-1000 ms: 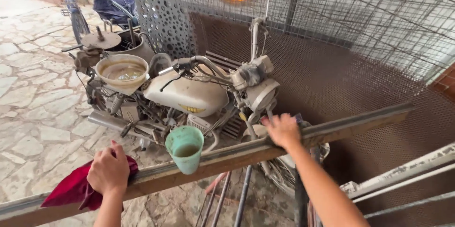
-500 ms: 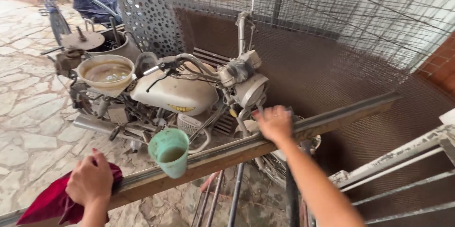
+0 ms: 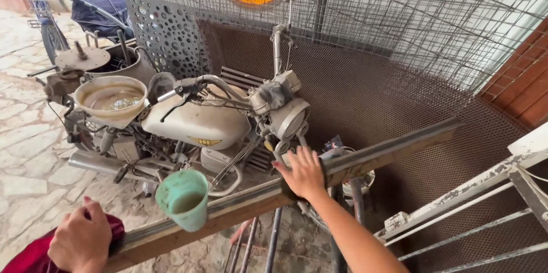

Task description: Sanding a long metal beam using a sanding block and wiping it clean with a cloth to prepare the surface.

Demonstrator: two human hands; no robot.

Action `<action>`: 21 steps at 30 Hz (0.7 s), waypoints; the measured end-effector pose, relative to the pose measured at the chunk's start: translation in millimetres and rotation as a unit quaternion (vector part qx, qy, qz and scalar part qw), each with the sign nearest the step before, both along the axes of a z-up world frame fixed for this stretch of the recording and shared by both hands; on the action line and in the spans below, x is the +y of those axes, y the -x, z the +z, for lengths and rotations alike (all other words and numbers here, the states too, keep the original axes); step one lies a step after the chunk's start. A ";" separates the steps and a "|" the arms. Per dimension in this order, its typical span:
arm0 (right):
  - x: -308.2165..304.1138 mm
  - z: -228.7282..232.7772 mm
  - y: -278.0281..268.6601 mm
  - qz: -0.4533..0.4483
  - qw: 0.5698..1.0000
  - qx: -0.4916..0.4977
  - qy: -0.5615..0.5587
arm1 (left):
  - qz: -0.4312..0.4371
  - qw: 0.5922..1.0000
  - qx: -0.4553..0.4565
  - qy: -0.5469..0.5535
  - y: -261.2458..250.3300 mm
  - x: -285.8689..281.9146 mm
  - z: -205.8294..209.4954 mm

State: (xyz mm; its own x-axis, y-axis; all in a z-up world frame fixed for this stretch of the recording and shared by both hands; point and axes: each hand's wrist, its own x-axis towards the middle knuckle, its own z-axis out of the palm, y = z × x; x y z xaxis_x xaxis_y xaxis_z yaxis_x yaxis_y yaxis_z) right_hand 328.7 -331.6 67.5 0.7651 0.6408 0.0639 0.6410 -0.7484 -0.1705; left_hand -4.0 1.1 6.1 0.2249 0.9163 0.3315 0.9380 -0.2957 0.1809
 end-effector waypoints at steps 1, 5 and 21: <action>-12.7 -0.6 -1.8 -0.005 0.996 -0.089 -0.007 | 0.001 1.000 0.006 0.000 -0.5 -1.4 0.8; -74.9 -10.8 -82.8 -0.150 0.986 -0.072 0.011 | 0.006 0.999 -0.002 -0.037 -1.4 5.9 -11.6; -77.2 12.0 -91.0 -0.191 0.981 -0.011 0.028 | 0.015 0.998 -0.008 -0.062 -0.2 10.9 -19.7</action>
State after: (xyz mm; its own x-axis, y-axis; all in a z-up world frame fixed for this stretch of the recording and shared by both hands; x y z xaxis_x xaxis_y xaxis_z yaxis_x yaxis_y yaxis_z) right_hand 419.6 -408.8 79.5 0.9488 0.3109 0.0556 0.3154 -0.9425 -0.1108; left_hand -3.8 12.0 -13.6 0.1914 0.8746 0.4454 0.9440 -0.2883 0.1605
